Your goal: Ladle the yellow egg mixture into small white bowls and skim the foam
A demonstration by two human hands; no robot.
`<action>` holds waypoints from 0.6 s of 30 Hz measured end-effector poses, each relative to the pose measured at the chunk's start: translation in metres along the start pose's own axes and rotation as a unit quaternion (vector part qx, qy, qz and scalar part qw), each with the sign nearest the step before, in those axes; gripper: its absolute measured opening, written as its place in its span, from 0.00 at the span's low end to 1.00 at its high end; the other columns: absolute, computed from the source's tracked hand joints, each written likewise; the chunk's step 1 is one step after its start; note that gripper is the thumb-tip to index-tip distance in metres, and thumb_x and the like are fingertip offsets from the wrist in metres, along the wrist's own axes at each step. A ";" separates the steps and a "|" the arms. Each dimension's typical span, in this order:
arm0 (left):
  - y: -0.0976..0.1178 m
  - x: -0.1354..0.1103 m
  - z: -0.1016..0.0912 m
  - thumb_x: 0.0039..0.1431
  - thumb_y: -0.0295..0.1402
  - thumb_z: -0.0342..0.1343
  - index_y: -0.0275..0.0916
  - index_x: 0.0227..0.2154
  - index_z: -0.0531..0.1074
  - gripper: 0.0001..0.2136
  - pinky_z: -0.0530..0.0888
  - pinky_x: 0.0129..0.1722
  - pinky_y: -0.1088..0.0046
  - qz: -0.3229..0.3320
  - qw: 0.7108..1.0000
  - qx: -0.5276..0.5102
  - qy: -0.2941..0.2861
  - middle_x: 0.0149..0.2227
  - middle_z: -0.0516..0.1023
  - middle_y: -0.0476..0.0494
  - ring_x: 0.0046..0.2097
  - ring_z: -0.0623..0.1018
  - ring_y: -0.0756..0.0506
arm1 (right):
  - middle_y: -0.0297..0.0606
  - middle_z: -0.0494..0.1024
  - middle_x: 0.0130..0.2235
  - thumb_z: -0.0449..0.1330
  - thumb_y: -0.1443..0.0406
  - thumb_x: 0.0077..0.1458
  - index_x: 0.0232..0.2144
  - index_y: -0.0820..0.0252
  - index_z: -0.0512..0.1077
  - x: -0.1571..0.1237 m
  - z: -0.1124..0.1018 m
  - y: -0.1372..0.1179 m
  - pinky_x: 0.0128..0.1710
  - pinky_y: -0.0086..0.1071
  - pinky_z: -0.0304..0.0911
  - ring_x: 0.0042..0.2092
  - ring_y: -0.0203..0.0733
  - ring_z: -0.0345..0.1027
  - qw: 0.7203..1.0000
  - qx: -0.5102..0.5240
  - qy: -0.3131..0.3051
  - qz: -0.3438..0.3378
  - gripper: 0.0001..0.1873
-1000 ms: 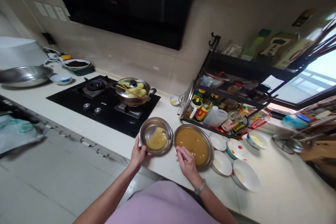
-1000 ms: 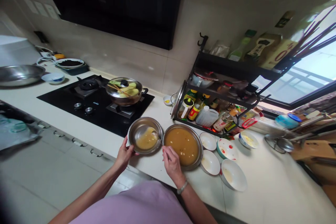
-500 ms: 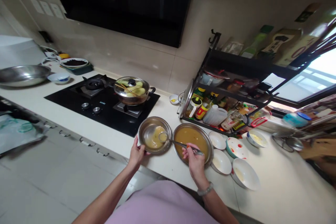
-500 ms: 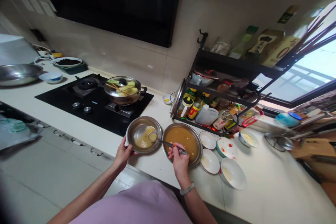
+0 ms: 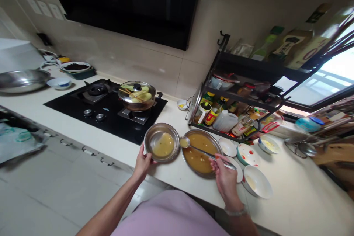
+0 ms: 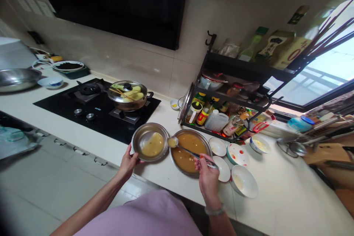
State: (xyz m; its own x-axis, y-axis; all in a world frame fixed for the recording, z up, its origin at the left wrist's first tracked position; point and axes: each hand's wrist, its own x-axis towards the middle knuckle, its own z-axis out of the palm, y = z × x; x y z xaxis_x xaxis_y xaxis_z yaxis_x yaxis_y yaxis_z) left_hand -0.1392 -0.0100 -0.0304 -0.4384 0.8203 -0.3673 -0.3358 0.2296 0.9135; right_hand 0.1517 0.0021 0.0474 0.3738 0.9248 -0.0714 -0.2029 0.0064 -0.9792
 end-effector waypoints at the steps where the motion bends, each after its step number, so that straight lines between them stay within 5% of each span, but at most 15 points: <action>1: 0.000 0.000 0.000 0.56 0.23 0.53 0.40 0.66 0.45 0.36 0.77 0.25 0.73 -0.001 1.000 0.000 0.001 0.18 0.66 0.59 0.18 0.69 0.54 | 0.38 0.77 0.23 0.70 0.55 0.40 0.33 0.62 0.73 0.002 -0.008 -0.002 0.20 0.30 0.63 0.24 0.41 0.71 1.000 -0.013 0.008 -0.016 0.21; 6: 0.000 0.001 0.000 0.55 0.25 0.55 0.39 0.66 0.46 0.37 0.77 0.26 0.72 0.003 1.000 -0.003 -0.003 0.17 0.65 0.60 0.18 0.69 0.53 | 0.37 0.76 0.22 0.67 0.53 0.45 0.34 0.61 0.75 0.002 -0.040 -0.007 0.22 0.34 0.68 0.22 0.41 0.69 0.986 -0.128 0.030 -0.104 0.19; 11: -0.002 0.003 -0.001 0.56 0.24 0.53 0.40 0.66 0.45 0.37 0.78 0.26 0.72 0.007 1.000 0.002 -0.012 0.19 0.67 0.58 0.19 0.70 0.53 | 0.43 0.79 0.33 0.63 0.59 0.52 0.36 0.57 0.79 -0.011 -0.053 -0.005 0.25 0.34 0.71 0.28 0.42 0.72 0.934 -0.242 -0.101 -0.242 0.11; 14: -0.002 0.003 -0.001 0.55 0.25 0.54 0.39 0.66 0.46 0.37 0.78 0.26 0.71 0.005 1.000 0.006 -0.006 0.20 0.68 0.56 0.20 0.71 0.53 | 0.44 0.80 0.38 0.61 0.64 0.54 0.37 0.55 0.80 -0.016 -0.046 -0.001 0.26 0.35 0.73 0.35 0.45 0.74 0.903 -0.255 -0.141 -0.315 0.09; 18: -0.002 0.002 -0.002 0.54 0.26 0.55 0.40 0.66 0.46 0.38 0.77 0.26 0.73 0.012 1.000 0.012 -0.005 0.18 0.66 0.58 0.19 0.70 0.53 | 0.43 0.79 0.37 0.58 0.68 0.56 0.43 0.53 0.78 -0.020 -0.015 0.009 0.26 0.34 0.71 0.29 0.40 0.72 0.903 -0.215 -0.172 -0.331 0.13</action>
State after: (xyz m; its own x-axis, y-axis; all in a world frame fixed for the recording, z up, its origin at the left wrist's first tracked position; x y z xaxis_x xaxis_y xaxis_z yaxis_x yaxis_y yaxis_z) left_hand -0.1406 -0.0098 -0.0335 -0.4379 0.8310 -0.3430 -0.3053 0.2213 0.9262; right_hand 0.1555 -0.0220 0.0374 -0.0330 0.8357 0.5481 0.3592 0.5217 -0.7738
